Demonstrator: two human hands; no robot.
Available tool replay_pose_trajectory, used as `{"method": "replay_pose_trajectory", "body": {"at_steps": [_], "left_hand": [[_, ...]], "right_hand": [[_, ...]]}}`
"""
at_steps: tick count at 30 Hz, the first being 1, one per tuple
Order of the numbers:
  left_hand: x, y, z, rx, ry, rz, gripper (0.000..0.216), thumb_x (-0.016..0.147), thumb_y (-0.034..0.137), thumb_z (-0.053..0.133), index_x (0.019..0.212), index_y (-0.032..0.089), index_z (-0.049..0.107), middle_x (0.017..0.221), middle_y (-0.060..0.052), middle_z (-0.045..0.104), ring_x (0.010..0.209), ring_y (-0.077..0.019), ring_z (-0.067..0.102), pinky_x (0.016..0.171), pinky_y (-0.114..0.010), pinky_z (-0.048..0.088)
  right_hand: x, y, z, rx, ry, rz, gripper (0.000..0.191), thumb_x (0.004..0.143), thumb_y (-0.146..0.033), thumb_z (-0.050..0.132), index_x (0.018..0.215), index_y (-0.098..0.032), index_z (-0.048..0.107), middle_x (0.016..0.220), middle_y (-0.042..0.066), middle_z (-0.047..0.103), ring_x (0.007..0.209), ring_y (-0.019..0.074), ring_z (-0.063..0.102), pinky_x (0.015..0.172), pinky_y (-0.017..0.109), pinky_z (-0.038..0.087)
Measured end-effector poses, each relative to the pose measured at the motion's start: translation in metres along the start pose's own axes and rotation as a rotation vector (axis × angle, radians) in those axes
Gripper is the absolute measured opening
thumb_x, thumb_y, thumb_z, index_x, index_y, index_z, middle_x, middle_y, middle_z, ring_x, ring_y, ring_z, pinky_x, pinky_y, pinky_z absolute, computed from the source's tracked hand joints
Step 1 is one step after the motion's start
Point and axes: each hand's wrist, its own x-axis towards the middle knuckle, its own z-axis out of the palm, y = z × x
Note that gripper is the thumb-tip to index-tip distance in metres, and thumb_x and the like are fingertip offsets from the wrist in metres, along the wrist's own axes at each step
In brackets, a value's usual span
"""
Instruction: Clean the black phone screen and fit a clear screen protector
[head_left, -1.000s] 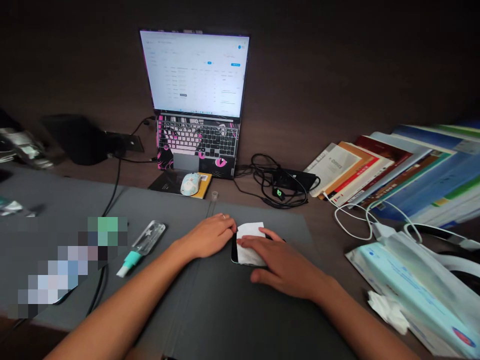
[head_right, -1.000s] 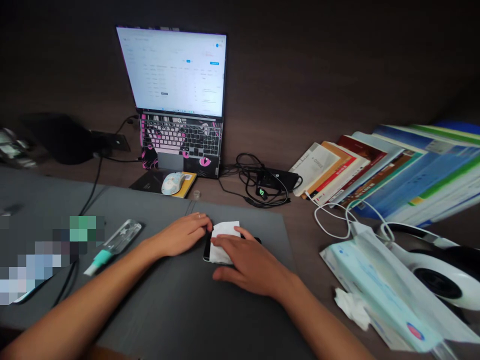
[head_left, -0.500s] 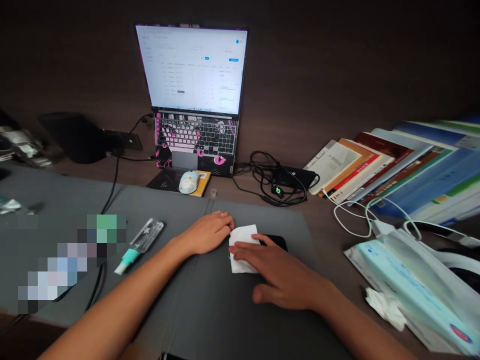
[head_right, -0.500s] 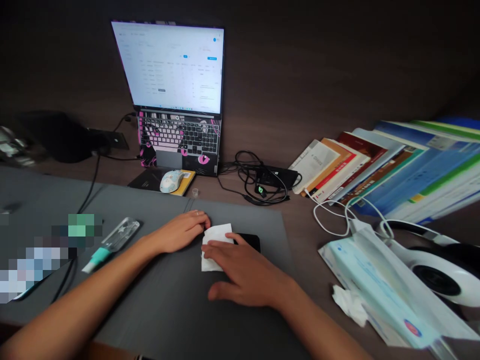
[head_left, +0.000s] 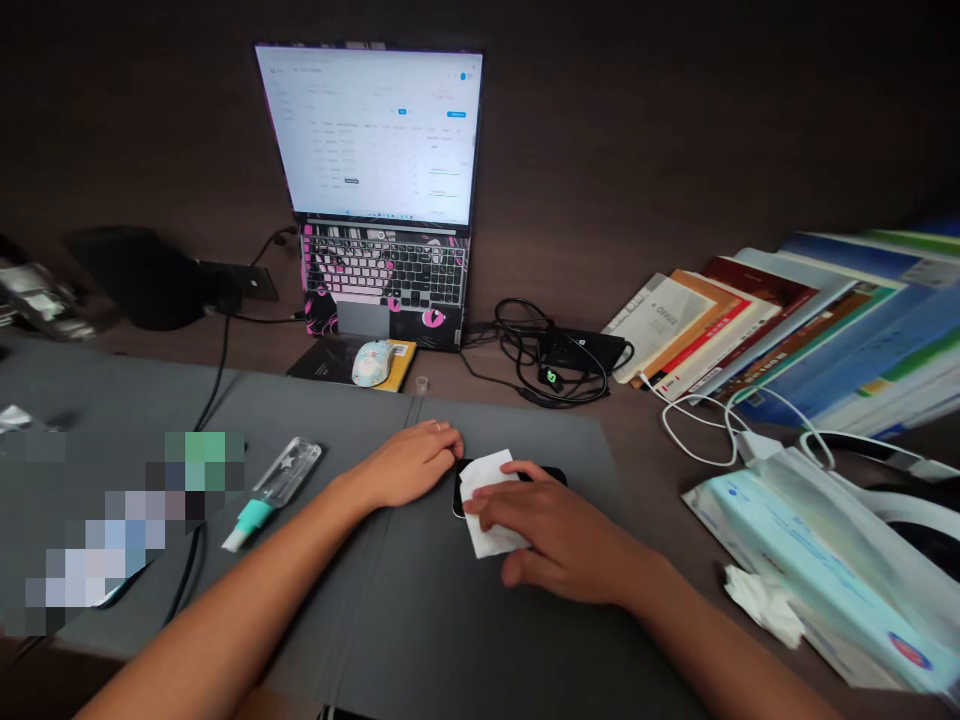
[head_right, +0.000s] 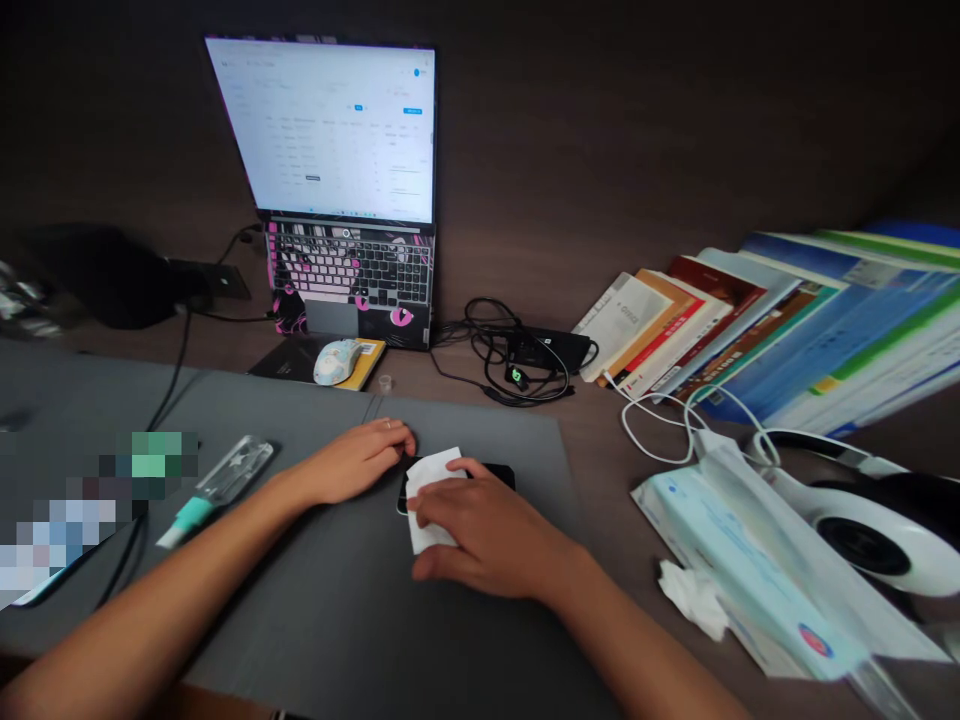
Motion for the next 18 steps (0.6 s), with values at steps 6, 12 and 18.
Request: {"method": "replay_pose_trajectory", "body": {"at_steps": [6, 12, 18], "left_hand": [[-0.0004, 0.0015, -0.0008, 0.001, -0.011, -0.018, 0.026, 0.095, 0.019, 0.032, 0.097, 0.021, 0.058, 0.100, -0.006, 0.065, 0.100, -0.0243, 0.059, 0.093, -0.041, 0.048], [-0.0007, -0.0031, 0.0023, 0.013, -0.001, -0.003, 0.022, 0.097, 0.020, 0.037, 0.098, 0.022, 0.059, 0.098, -0.005, 0.065, 0.097, -0.0237, 0.060, 0.089, -0.039, 0.048], [-0.0009, -0.0044, 0.0027, 0.015, 0.007, 0.025, 0.022, 0.097, 0.017, 0.038, 0.099, 0.022, 0.060, 0.098, -0.005, 0.065, 0.097, -0.0240, 0.060, 0.088, -0.039, 0.048]], "right_hand": [[-0.0013, 0.0051, 0.0023, -0.038, -0.015, -0.057, 0.063, 0.095, -0.073, 0.046, 0.121, -0.018, 0.064, 0.141, 0.014, 0.063, 0.134, 0.0284, 0.055, 0.119, 0.050, 0.024], [-0.0008, 0.0067, 0.0034, -0.016, 0.055, -0.048, 0.056, 0.096, -0.071, 0.047, 0.103, -0.019, 0.068, 0.125, 0.009, 0.074, 0.114, 0.0255, 0.068, 0.111, 0.045, 0.033], [-0.0012, 0.0039, -0.0037, -0.102, 0.012, -0.058, 0.052, 0.095, -0.068, 0.051, 0.100, -0.020, 0.071, 0.121, 0.010, 0.075, 0.115, 0.0266, 0.068, 0.112, 0.046, 0.033]]}}
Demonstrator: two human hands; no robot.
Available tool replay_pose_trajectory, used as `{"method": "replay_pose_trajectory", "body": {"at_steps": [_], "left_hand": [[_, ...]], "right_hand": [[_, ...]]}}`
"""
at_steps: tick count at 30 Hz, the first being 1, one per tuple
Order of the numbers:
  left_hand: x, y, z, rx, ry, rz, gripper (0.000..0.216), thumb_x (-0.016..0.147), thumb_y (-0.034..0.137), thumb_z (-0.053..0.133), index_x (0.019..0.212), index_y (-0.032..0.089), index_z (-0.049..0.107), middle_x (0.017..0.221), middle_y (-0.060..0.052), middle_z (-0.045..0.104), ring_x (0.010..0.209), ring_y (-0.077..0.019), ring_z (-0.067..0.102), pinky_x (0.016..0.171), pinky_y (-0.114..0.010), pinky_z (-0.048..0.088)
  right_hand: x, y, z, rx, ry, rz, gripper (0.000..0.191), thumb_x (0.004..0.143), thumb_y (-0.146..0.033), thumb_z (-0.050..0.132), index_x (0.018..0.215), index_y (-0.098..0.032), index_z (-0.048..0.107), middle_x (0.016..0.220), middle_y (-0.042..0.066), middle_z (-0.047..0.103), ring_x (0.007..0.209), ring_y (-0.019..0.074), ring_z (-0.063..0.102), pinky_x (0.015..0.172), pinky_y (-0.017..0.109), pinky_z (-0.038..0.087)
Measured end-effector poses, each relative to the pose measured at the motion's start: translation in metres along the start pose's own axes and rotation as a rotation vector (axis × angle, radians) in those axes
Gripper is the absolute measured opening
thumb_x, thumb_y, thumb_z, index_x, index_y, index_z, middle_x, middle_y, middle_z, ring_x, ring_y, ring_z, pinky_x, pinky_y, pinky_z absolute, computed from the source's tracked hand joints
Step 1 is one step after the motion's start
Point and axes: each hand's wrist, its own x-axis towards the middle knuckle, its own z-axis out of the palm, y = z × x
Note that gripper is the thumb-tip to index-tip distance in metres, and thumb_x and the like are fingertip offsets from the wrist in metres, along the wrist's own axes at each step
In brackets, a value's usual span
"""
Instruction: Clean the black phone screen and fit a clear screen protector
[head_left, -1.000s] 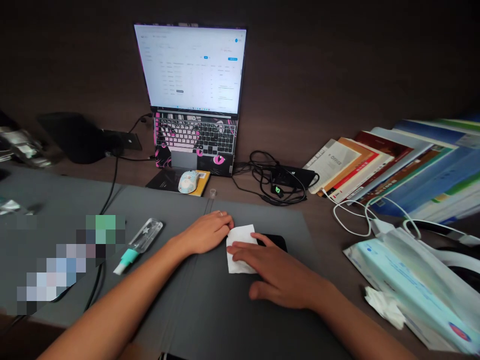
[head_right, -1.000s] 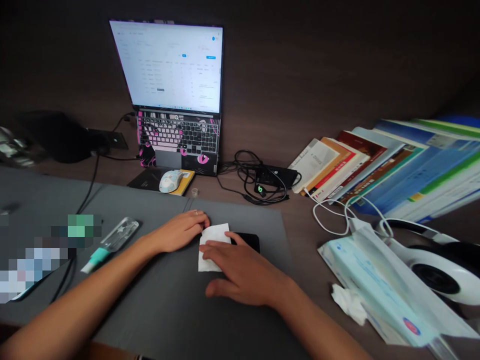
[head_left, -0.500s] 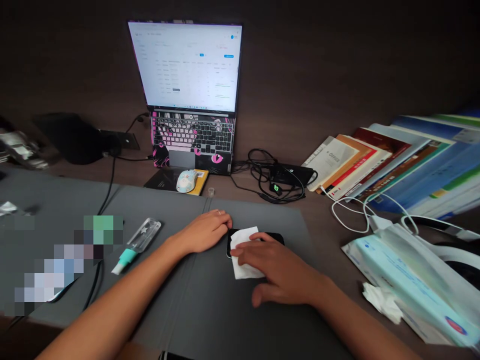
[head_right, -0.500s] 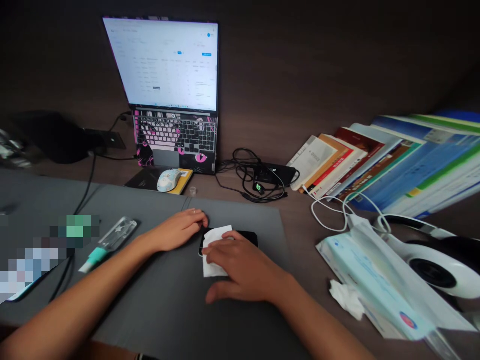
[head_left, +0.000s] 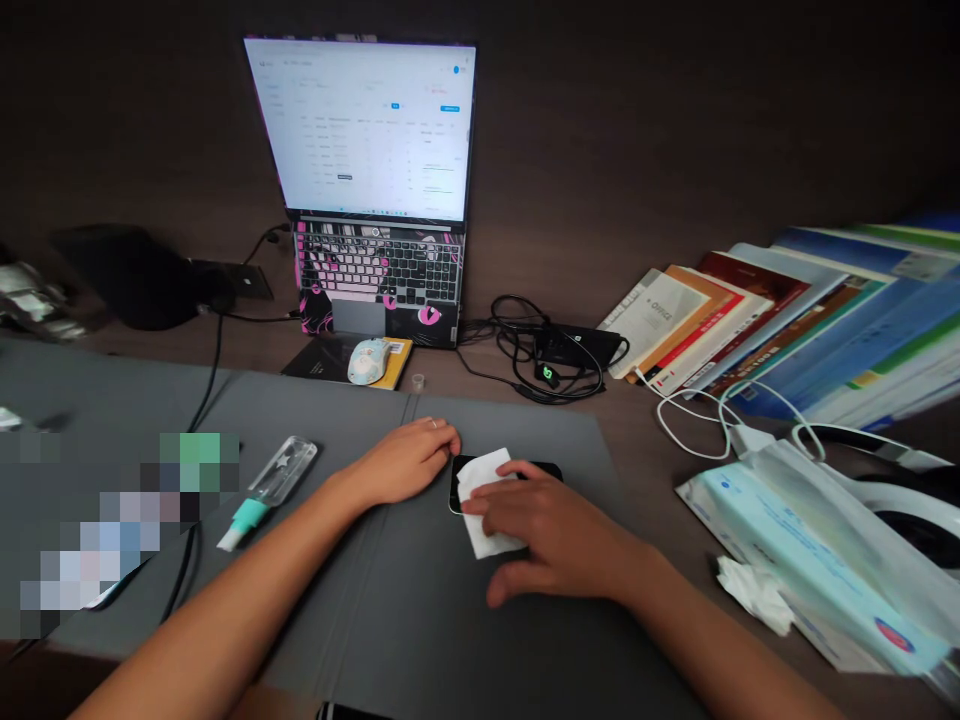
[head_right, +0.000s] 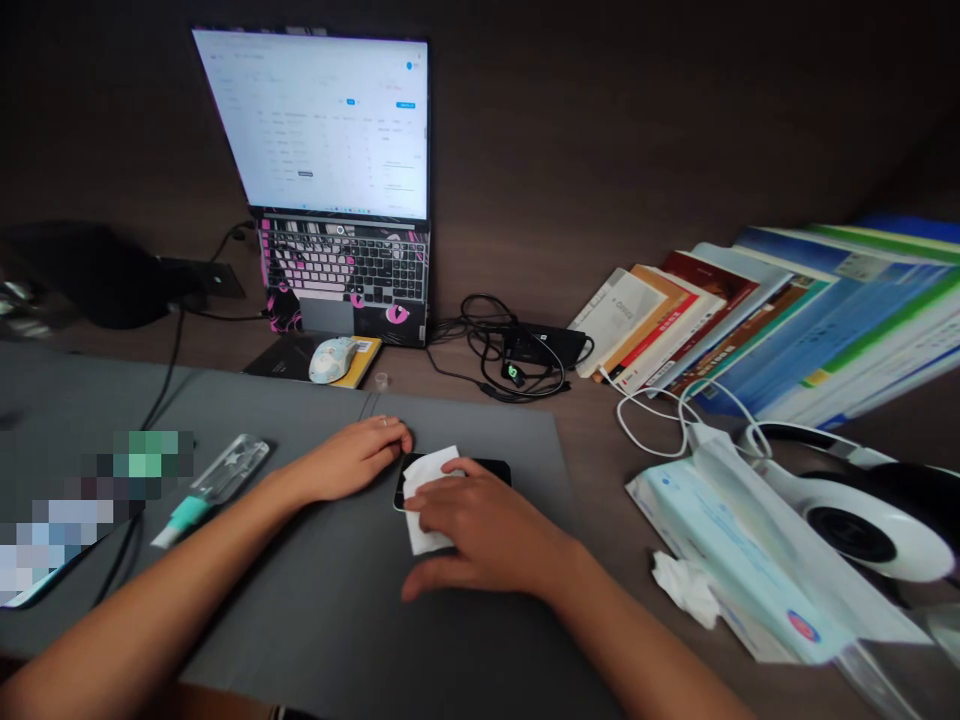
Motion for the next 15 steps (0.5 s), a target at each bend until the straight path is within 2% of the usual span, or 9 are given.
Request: {"method": "replay_pose_trajectory", "body": {"at_steps": [2, 4, 5, 9, 10, 12, 15], "left_hand": [[0.0000, -0.0002, 0.0000, 0.013, 0.005, 0.001, 0.022, 0.095, 0.016, 0.040, 0.098, 0.022, 0.060, 0.098, -0.005, 0.065, 0.096, -0.0241, 0.060, 0.087, -0.039, 0.048], [0.0002, -0.0005, 0.0004, 0.023, 0.004, 0.004, 0.021, 0.095, 0.015, 0.040, 0.098, 0.022, 0.060, 0.098, -0.005, 0.065, 0.096, -0.0241, 0.060, 0.087, -0.039, 0.048], [0.0003, -0.0008, 0.0007, 0.026, 0.002, 0.008, 0.021, 0.095, 0.015, 0.041, 0.098, 0.022, 0.060, 0.098, -0.005, 0.065, 0.096, -0.0241, 0.060, 0.087, -0.038, 0.047], [0.0003, -0.0012, 0.0014, 0.022, -0.003, 0.012, 0.020, 0.095, 0.015, 0.041, 0.099, 0.022, 0.060, 0.098, -0.005, 0.065, 0.097, -0.0237, 0.060, 0.088, -0.038, 0.047], [0.0002, -0.0010, 0.0014, 0.021, -0.001, 0.010, 0.021, 0.095, 0.014, 0.041, 0.099, 0.022, 0.060, 0.098, -0.005, 0.065, 0.097, -0.0237, 0.060, 0.088, -0.038, 0.047], [-0.0002, -0.0005, 0.0009, 0.023, 0.001, 0.008, 0.021, 0.094, 0.013, 0.040, 0.098, 0.022, 0.059, 0.098, -0.005, 0.065, 0.097, -0.0240, 0.060, 0.088, -0.039, 0.047], [-0.0007, 0.0001, 0.0000, 0.026, 0.000, 0.019, 0.021, 0.094, 0.013, 0.039, 0.098, 0.021, 0.058, 0.099, -0.005, 0.065, 0.097, -0.0240, 0.060, 0.089, -0.040, 0.048]], "right_hand": [[-0.0032, 0.0045, -0.0063, -0.034, -0.012, 0.055, 0.053, 0.095, -0.069, 0.051, 0.096, -0.020, 0.072, 0.102, 0.008, 0.079, 0.098, 0.0250, 0.072, 0.107, 0.046, 0.038], [-0.0056, 0.0085, -0.0096, -0.051, 0.004, 0.107, 0.056, 0.095, -0.070, 0.049, 0.095, -0.020, 0.073, 0.094, 0.008, 0.078, 0.090, 0.0243, 0.072, 0.104, 0.046, 0.041], [-0.0058, 0.0095, -0.0095, -0.051, 0.020, 0.122, 0.057, 0.095, -0.071, 0.048, 0.096, -0.020, 0.072, 0.097, 0.009, 0.078, 0.092, 0.0248, 0.072, 0.104, 0.046, 0.042], [-0.0008, 0.0069, -0.0040, -0.037, 0.032, 0.110, 0.063, 0.092, -0.075, 0.047, 0.103, -0.017, 0.069, 0.131, 0.015, 0.069, 0.121, 0.0292, 0.064, 0.110, 0.048, 0.037], [0.0007, 0.0061, -0.0037, -0.036, 0.025, 0.109, 0.062, 0.093, -0.074, 0.046, 0.103, -0.018, 0.069, 0.133, 0.014, 0.068, 0.122, 0.0287, 0.064, 0.111, 0.048, 0.036], [0.0019, 0.0061, -0.0062, -0.045, 0.024, 0.130, 0.057, 0.097, -0.070, 0.044, 0.101, -0.019, 0.070, 0.121, 0.011, 0.074, 0.111, 0.0257, 0.068, 0.108, 0.046, 0.038], [-0.0006, 0.0096, -0.0130, -0.093, 0.064, 0.209, 0.057, 0.102, -0.065, 0.039, 0.088, -0.020, 0.071, 0.085, 0.006, 0.077, 0.082, 0.0214, 0.070, 0.098, 0.044, 0.042]]}}
